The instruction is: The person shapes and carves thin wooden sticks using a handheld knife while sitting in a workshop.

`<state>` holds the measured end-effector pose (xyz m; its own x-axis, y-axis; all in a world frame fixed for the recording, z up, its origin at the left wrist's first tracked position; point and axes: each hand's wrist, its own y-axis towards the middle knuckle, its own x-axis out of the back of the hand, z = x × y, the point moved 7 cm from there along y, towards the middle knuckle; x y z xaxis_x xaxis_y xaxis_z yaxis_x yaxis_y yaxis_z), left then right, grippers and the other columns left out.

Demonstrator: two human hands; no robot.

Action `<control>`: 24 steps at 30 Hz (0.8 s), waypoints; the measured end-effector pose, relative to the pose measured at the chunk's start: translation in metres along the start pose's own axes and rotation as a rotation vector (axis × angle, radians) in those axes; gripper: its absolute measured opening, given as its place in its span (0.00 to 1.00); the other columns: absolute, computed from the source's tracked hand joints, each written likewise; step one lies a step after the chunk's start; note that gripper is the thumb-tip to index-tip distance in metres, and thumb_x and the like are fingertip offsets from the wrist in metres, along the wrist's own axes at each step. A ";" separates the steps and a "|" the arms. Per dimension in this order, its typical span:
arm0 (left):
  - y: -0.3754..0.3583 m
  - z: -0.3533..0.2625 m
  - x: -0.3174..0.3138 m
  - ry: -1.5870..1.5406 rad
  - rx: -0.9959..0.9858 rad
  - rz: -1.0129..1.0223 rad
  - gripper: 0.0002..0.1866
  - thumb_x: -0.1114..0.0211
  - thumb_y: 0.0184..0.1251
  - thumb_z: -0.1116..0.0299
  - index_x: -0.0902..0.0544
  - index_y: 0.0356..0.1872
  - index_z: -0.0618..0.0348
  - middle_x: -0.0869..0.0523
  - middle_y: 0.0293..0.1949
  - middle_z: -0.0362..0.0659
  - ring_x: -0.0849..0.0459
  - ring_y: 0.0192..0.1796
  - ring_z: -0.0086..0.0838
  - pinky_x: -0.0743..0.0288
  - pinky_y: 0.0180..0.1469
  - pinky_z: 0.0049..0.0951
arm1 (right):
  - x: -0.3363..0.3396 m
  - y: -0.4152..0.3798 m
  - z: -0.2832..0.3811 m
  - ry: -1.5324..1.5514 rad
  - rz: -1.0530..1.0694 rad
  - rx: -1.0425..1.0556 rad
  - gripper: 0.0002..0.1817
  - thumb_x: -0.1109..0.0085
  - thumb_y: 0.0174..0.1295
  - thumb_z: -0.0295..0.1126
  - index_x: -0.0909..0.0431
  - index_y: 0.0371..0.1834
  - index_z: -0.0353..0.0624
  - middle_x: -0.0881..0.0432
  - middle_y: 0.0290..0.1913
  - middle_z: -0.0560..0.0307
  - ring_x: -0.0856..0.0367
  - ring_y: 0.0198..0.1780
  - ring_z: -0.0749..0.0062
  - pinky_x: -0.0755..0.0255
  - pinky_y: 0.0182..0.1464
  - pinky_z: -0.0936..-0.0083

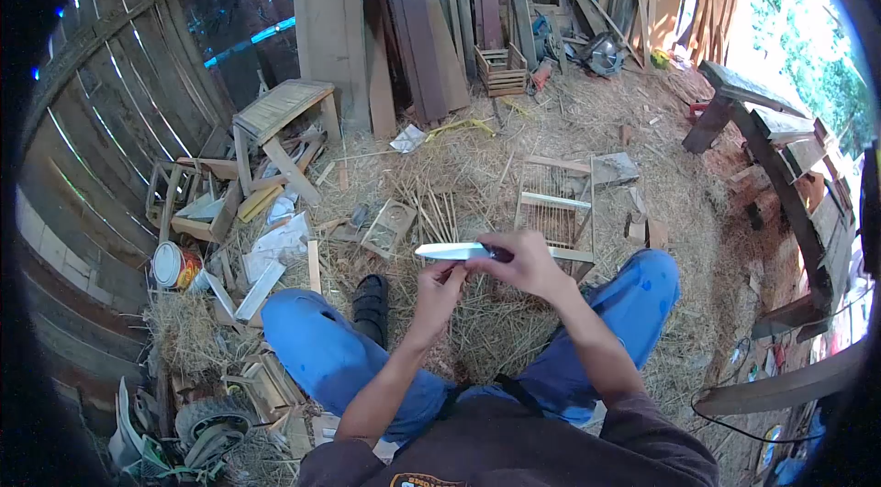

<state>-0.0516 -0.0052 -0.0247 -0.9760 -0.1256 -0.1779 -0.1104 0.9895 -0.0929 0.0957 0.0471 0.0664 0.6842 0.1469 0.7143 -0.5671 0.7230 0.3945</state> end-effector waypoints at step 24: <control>-0.006 -0.017 0.002 -0.155 -0.079 -0.029 0.06 0.35 0.75 0.72 0.12 0.42 0.60 0.23 0.24 0.27 0.36 0.20 0.09 0.48 0.22 0.18 | 0.013 0.007 0.000 -0.043 -0.081 0.087 0.22 0.22 0.52 0.50 0.11 0.40 0.44 0.13 0.28 0.49 0.12 0.28 0.55 0.21 0.32 0.66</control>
<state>-0.0562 -0.0101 -0.0080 -0.9322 -0.1571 -0.3261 -0.1581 0.9871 -0.0235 0.1001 0.0541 0.0782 0.7106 0.0598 0.7011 -0.5492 0.6700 0.4995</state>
